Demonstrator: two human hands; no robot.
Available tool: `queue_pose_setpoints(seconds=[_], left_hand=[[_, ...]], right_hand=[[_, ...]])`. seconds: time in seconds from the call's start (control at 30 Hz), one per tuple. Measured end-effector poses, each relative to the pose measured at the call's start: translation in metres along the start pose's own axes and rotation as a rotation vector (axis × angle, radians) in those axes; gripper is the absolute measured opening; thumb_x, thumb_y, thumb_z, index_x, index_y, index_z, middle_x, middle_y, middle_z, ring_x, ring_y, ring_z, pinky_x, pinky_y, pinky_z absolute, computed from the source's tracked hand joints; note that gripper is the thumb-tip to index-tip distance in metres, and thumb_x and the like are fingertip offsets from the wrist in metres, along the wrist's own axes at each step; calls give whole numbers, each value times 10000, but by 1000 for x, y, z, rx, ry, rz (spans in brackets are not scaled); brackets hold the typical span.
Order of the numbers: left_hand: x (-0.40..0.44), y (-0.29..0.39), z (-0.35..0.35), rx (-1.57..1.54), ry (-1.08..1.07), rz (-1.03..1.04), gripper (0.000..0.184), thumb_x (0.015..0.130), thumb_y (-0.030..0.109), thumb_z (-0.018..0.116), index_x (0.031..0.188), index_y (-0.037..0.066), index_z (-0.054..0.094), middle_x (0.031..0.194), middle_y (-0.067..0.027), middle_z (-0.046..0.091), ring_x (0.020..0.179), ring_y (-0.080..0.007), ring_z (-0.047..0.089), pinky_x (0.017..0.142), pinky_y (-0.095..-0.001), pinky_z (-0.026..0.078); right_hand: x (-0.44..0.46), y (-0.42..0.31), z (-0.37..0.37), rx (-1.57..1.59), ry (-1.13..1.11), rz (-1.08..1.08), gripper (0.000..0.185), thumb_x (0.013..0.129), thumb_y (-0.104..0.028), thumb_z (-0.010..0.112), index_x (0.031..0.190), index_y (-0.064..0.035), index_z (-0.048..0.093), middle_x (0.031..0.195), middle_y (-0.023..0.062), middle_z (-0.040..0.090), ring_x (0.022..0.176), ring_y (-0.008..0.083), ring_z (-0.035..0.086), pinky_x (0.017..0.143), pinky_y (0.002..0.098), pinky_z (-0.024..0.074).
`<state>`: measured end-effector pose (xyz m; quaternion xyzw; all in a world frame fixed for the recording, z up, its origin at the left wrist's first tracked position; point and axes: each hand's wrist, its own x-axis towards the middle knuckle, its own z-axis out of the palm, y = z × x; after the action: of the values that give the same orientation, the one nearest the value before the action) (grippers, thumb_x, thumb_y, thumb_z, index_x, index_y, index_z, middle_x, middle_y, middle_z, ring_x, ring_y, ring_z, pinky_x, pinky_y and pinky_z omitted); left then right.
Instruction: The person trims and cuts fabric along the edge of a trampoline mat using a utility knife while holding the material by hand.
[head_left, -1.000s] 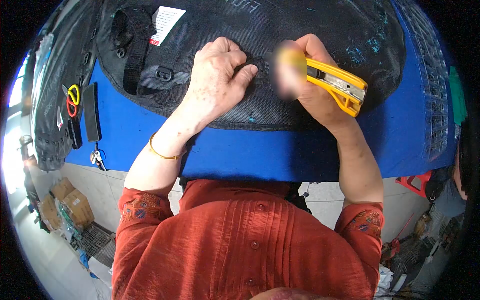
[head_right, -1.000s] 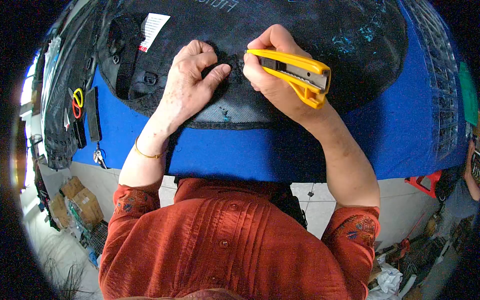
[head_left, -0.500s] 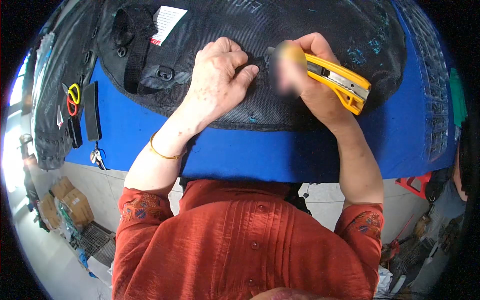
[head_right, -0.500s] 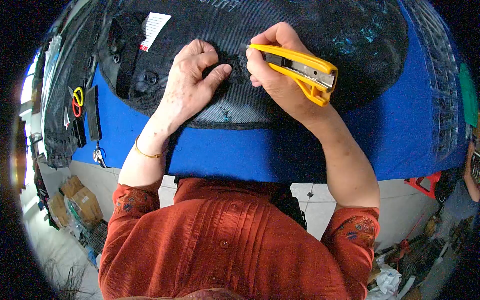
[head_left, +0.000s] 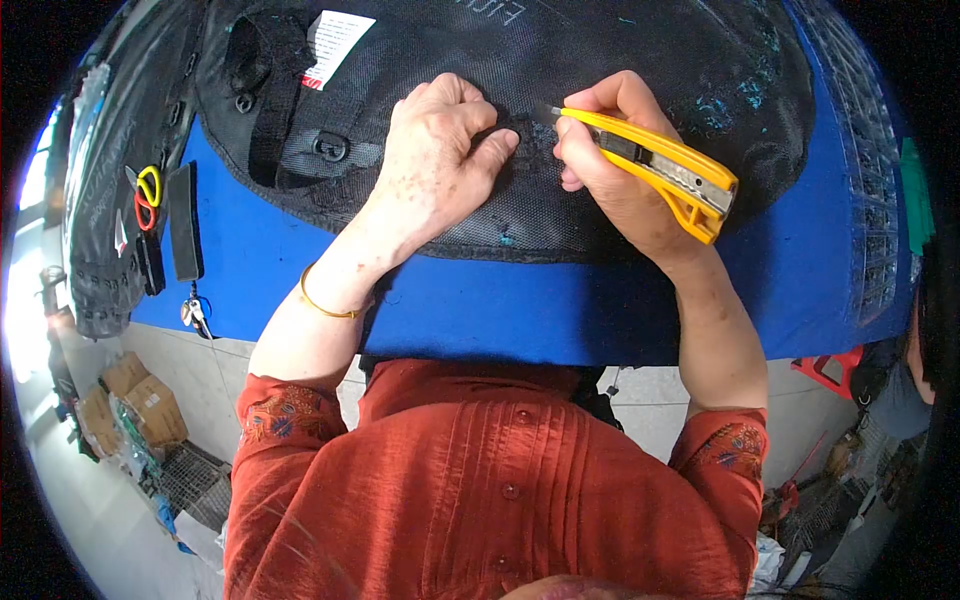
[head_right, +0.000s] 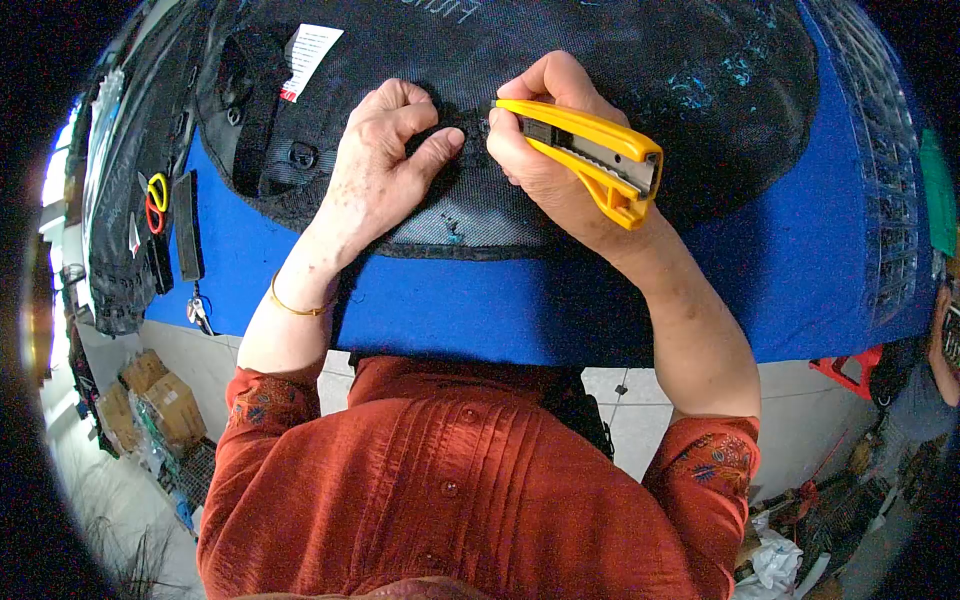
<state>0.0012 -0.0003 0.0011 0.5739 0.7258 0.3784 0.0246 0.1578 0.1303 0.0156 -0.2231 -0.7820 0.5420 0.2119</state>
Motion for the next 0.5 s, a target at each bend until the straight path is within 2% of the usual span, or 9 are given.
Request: queue_pose_setpoints(seconds=[0.1, 0.17, 0.2, 0.27, 0.33, 0.5], left_hand=[[0, -1, 0, 4, -7, 0, 151, 739, 118, 771, 748, -1, 679, 835, -123, 634, 802, -316, 619, 744, -422, 498], [0, -1, 0, 7, -9, 4, 150, 739, 119, 770, 748, -1, 680, 837, -122, 635, 807, -317, 618, 749, -423, 496], [0, -1, 0, 2, -13, -5, 149, 738, 119, 770, 748, 0, 681, 838, -122, 636, 811, -319, 617, 752, -424, 494], [-1, -1, -1, -3, -16, -15, 148, 737, 119, 770, 749, 1, 681, 839, -121, 637, 814, -320, 616, 755, -424, 493], [-2, -2, -2, 11, -68, -13, 192, 792, 125, 766, 812, -18, 640, 886, -129, 602, 864, -312, 600, 780, -394, 487], [-2, -2, -2, 12, -61, -12, 193, 791, 124, 767, 810, -20, 640, 879, -129, 601, 860, -311, 600, 778, -395, 488]], right_hand=[[-1, 0, -1, -102, 6, -53, 153, 879, -81, 657, 964, -58, 532, 856, 47, 595, 740, 170, 668, 684, 287, 544], [-1, 2, -2, -162, 1, -91, 128, 932, -124, 618, 1026, -65, 554, 836, 50, 656, 679, 87, 666, 626, 228, 558], [-1, 1, -2, -162, 0, -92, 128, 932, -124, 618, 1026, -65, 554, 836, 50, 656, 679, 87, 666, 626, 228, 558], [-1, -2, -3, -113, 0, -75, 161, 859, -72, 667, 951, -45, 537, 861, 52, 568, 750, 179, 654, 693, 293, 538], [-1, -3, -3, -109, 8, -67, 162, 855, -71, 669, 949, -47, 539, 856, 51, 564, 744, 178, 651, 690, 289, 536], [0, 1, -3, -49, -4, -44, 152, 849, -66, 668, 935, -50, 543, 833, 45, 555, 732, 169, 642, 674, 283, 529]])
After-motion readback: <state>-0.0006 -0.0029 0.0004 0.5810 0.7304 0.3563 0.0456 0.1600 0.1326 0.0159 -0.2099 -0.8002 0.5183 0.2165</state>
